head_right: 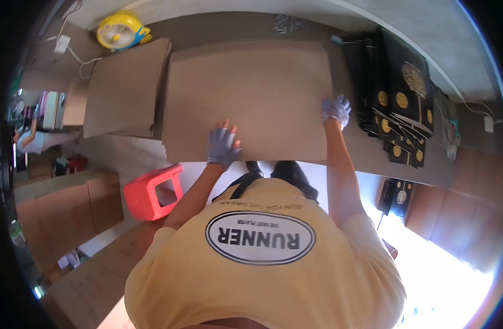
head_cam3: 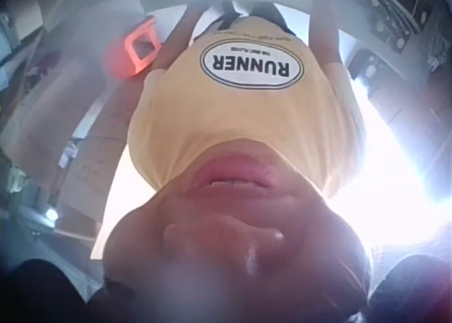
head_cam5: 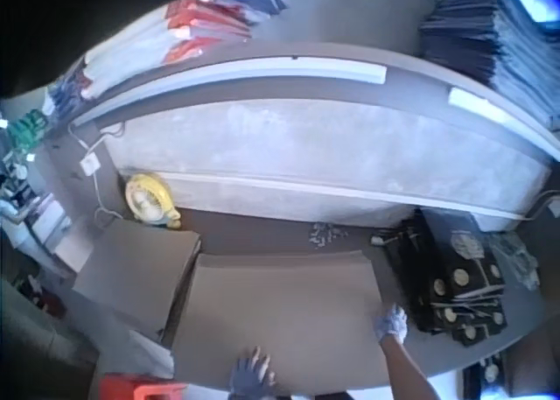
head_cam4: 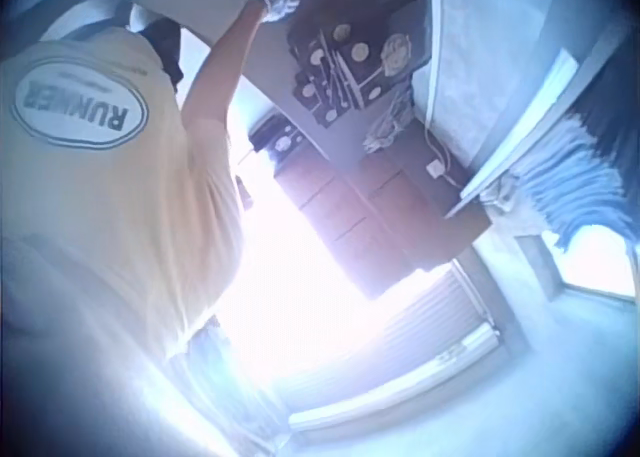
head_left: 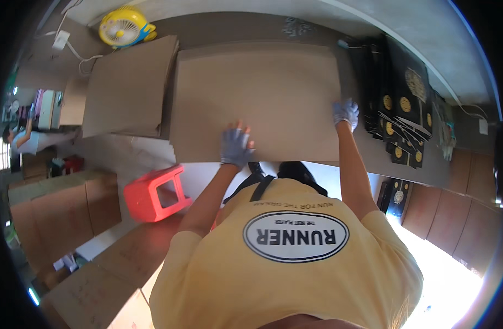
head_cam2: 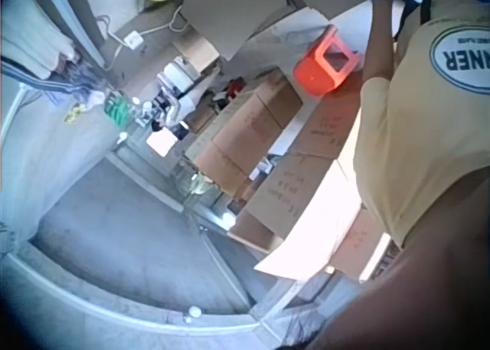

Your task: The person places a black decorative box onto a flat piece of cardboard on a table. They then fold the cardboard flaps over the box to wrap it. The person repeats this wrapping process for multiple identical boxes throughout the video.

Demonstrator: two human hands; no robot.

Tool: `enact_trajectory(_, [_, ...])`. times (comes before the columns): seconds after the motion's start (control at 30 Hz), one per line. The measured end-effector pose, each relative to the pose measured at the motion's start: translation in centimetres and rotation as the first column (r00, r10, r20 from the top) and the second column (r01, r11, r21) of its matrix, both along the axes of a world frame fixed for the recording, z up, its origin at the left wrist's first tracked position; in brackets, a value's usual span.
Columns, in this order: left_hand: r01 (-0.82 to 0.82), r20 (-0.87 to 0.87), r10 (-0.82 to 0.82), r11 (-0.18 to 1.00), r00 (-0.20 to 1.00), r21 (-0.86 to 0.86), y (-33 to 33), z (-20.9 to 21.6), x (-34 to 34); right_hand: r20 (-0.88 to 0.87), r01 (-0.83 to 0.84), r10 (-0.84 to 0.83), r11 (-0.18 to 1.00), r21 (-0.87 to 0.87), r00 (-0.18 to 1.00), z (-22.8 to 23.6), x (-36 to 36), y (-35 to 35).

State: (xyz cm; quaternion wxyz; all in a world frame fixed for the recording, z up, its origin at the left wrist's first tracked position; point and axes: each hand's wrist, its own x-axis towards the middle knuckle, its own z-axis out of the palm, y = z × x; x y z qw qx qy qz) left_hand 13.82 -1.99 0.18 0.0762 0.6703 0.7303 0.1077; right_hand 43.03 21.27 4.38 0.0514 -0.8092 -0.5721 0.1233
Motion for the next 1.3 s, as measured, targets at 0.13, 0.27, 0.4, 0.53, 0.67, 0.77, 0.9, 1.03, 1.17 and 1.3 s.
enact_trajectory(0.13, [0.039,-0.110,-0.051,0.993,0.993,-0.110,-0.7,-1.1,-1.9,-0.079,0.045,-0.063,0.975,-0.220,0.995,1.5,-1.4,0.3])
enact_trajectory(0.27, [0.057,-0.158,-0.061,0.998,0.986,-0.033,-0.5,-2.0,-1.4,0.029,-0.025,0.020,0.987,0.160,0.999,-1.3,0.2,-0.3])
enact_trajectory(0.4, [0.094,-0.137,-0.080,0.991,0.987,0.099,-0.9,-3.2,-2.6,-0.127,-0.009,0.005,0.999,-0.030,0.992,1.9,2.1,1.6])
enact_trajectory(0.53, [-0.315,-0.102,0.355,0.906,0.929,0.283,-0.3,-1.5,-7.9,-0.188,-0.042,0.015,0.990,-0.137,0.982,-1.8,7.8,5.1])
enact_trajectory(0.67, [-0.518,-0.119,0.553,0.823,0.825,0.233,1.5,-1.9,-11.5,-0.285,0.000,0.000,1.000,0.003,0.959,-7.6,13.9,7.6])
enact_trajectory(0.77, [-0.635,-0.143,0.647,0.763,0.749,0.126,1.0,-0.9,-12.1,-0.267,-0.028,0.041,0.998,0.054,0.963,-5.4,11.3,7.0])
enact_trajectory(0.9, [-0.739,-0.047,0.740,0.673,0.671,0.035,2.7,-0.4,-12.9,-0.156,0.022,0.006,0.984,0.179,0.988,-2.4,10.2,5.5])
enact_trajectory(1.03, [-0.667,0.076,0.663,0.744,0.744,0.034,4.2,-0.2,-13.1,-0.137,0.032,-0.003,0.977,0.210,0.991,-0.8,9.0,4.8])
enact_trajectory(1.17, [-0.739,-0.064,0.737,0.674,0.673,-0.014,5.9,0.2,-11.6,-0.143,0.039,-0.017,0.987,0.153,0.990,-0.4,9.6,5.3])
enact_trajectory(1.3, [-0.767,0.004,0.786,0.605,0.619,-0.213,6.7,0.6,-14.0,-0.159,-0.007,0.034,0.986,0.167,0.987,0.3,10.5,6.1])
